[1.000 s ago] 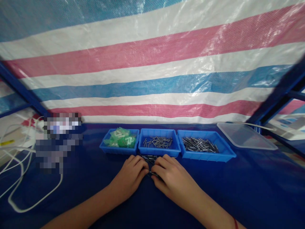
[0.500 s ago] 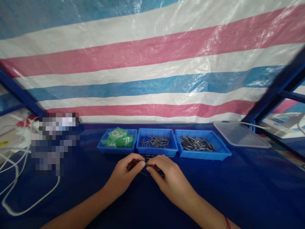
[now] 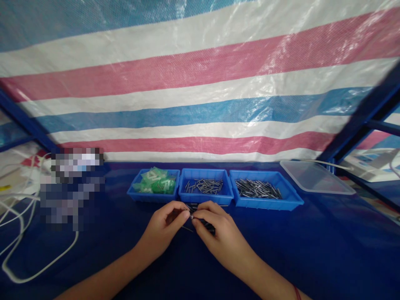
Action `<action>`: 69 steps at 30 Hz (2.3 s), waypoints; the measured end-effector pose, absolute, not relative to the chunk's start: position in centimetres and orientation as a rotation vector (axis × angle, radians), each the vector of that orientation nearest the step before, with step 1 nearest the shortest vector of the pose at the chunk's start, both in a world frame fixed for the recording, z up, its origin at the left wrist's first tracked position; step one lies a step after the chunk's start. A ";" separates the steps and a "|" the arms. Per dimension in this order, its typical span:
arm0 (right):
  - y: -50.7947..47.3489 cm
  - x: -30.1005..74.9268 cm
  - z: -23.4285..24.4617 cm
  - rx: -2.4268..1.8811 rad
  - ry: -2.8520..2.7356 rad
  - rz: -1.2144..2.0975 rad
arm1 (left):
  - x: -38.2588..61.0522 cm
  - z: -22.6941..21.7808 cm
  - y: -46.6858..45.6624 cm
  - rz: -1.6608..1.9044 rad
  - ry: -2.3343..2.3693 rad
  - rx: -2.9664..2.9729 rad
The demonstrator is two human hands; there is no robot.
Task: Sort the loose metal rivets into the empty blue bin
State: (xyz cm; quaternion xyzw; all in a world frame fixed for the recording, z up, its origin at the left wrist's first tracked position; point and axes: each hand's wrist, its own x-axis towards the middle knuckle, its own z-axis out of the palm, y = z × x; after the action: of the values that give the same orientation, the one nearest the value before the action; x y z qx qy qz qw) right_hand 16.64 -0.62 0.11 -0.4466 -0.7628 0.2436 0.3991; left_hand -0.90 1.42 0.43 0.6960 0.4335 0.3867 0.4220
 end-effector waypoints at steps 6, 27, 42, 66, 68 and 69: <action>-0.5 16.7 0.0 -1.109 -1.887 0.670 | -0.9 0.5 1.4 0.955 1.067 1.775; -0.6 17.3 0.6 -1.079 -1.783 0.523 | -0.7 0.6 1.3 0.901 1.060 1.831; 4.5 30.2 1.3 -1.874 -1.739 -0.154 | -2.6 1.8 1.7 0.246 1.087 2.681; -0.6 17.8 1.2 -0.994 -2.069 0.449 | -0.9 0.8 0.9 0.779 1.007 2.139; -0.5 17.7 0.8 -0.998 -2.018 0.534 | -0.8 0.6 0.8 0.813 1.031 2.032; -0.5 17.7 0.7 -1.005 -1.996 0.574 | -0.7 0.5 0.7 0.827 1.038 1.983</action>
State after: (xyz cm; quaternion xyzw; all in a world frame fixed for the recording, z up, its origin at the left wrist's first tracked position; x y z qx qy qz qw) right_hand 17.68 -0.49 0.69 -0.3981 -0.7910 0.2276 0.4050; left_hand -0.68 0.72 0.47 0.7725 0.4042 0.3222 0.3689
